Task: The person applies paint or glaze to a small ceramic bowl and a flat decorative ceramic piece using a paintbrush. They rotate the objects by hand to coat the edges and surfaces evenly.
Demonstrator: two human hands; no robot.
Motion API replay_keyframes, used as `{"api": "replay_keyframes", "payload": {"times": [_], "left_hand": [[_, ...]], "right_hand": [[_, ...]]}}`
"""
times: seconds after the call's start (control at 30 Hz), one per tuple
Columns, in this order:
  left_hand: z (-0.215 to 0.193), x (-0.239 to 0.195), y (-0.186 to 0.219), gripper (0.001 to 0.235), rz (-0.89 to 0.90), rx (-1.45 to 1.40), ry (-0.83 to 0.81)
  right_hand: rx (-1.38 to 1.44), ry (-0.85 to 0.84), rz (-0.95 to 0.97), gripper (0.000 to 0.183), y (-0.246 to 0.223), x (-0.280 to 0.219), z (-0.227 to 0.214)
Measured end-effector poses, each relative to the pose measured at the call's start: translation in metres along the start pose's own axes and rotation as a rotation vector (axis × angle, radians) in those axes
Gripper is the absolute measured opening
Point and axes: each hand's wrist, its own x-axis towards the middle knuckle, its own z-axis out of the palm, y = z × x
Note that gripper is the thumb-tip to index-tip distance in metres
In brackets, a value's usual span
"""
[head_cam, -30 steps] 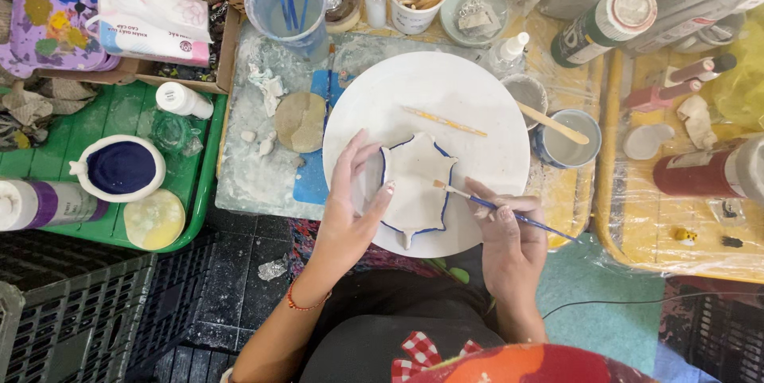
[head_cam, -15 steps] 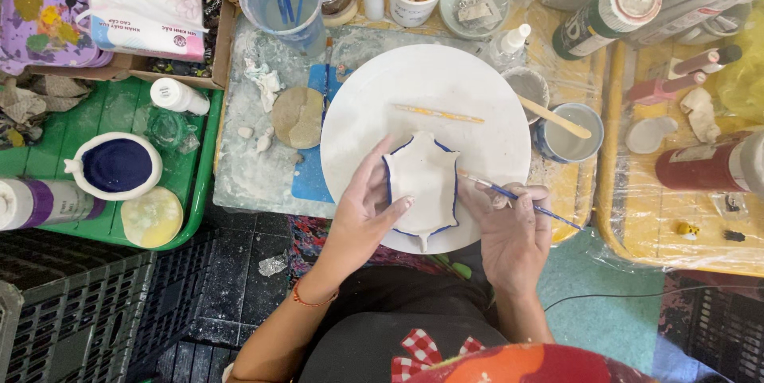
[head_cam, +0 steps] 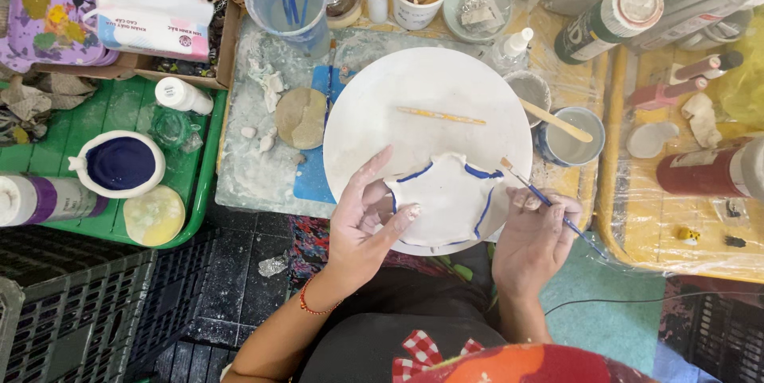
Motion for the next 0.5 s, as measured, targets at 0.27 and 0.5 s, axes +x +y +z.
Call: {"api": "replay_keyframes", "payload": {"times": [0.27,0.5], "left_hand": [[0.009,0.001,0.01,0.079,-0.047,-0.073,0.06],[0.013,0.004,0.012,0.078,-0.042,-0.061,0.059]], "right_hand": [[-0.065,0.018,-0.047,0.01,0.007,-0.003,0.0],[-0.123,0.009,-0.075,0.015,0.006,-0.004,0.008]]}}
